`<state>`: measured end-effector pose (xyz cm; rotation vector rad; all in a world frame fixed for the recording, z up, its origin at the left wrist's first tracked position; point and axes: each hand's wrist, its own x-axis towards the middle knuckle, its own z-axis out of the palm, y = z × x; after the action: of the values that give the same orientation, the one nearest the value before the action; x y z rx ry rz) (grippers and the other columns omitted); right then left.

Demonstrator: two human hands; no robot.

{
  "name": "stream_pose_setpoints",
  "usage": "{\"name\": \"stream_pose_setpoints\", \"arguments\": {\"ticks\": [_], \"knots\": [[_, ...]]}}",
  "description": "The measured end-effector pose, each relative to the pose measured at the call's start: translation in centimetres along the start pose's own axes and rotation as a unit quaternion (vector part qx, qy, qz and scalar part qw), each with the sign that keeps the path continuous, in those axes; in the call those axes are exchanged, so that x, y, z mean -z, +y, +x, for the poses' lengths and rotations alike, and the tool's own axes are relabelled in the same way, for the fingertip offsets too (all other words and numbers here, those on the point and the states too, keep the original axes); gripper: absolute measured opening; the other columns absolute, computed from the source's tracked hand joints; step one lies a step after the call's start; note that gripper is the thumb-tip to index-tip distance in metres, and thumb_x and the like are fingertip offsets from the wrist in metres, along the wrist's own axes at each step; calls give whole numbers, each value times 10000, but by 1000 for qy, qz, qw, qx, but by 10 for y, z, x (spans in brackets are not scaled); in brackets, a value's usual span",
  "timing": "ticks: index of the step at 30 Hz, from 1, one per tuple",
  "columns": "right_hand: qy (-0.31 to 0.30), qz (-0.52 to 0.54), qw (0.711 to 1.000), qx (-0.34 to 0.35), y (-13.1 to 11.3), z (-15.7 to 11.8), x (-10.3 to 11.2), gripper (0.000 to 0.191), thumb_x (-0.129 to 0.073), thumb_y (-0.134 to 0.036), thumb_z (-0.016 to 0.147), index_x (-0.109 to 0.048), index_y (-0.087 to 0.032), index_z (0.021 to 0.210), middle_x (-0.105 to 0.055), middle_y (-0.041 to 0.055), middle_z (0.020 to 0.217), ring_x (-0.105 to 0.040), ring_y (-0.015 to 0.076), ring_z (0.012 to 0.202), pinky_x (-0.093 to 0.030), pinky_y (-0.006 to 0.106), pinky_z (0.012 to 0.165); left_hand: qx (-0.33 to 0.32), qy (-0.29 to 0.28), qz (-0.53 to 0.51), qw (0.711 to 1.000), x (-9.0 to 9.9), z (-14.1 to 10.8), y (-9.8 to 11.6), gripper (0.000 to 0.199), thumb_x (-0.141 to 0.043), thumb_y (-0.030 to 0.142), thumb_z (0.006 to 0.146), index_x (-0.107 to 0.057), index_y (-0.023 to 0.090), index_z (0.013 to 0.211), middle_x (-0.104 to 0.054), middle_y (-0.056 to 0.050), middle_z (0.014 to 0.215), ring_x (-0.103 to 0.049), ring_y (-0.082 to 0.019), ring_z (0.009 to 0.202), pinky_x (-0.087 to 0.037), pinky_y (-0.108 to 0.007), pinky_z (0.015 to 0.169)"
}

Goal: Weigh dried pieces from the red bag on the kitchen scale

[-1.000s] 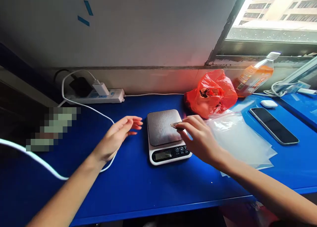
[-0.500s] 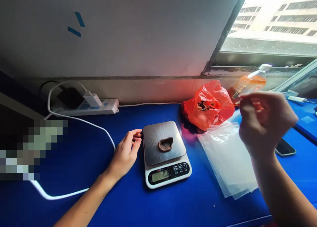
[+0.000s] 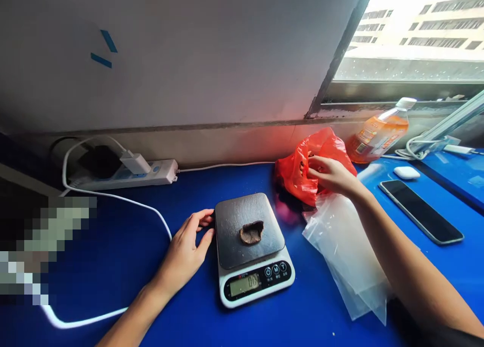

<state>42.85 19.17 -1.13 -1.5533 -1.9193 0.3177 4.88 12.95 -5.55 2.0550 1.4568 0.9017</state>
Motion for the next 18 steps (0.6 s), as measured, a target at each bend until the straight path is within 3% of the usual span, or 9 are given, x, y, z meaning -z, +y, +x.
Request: {"name": "stream_pose_setpoints", "arguments": {"ticks": [7,14,18], "knots": [[-8,11,997,-74,2,2,0,60,-585,-213,791,-615,-163,777,-594,19,739,-491,116,639,-375,260,608,-14,-12,1,1000,-4,0,1,344,-527,277,851,-517,176,1180,-644,-78,1021,-624,-191,936,-527,-394,890],[-7,98,989,-110,6,0,0,171,-597,-184,825,-639,-103,970,-590,21,817,-446,80,681,-338,223,601,-37,9,-15,999,-12,1,1,591,-597,255,793,-330,193,1316,-571,-92,1130,-615,-152,834,-533,-383,831],[1,67,988,-138,2,-1,-1,97,-627,-184,787,-612,-120,857,-531,-12,719,-412,74,634,-308,230,575,-32,-5,-12,999,-12,1,2,579,-594,250,793,-330,201,1306,-573,-87,1117,-609,-158,854,-535,-386,831]]}}
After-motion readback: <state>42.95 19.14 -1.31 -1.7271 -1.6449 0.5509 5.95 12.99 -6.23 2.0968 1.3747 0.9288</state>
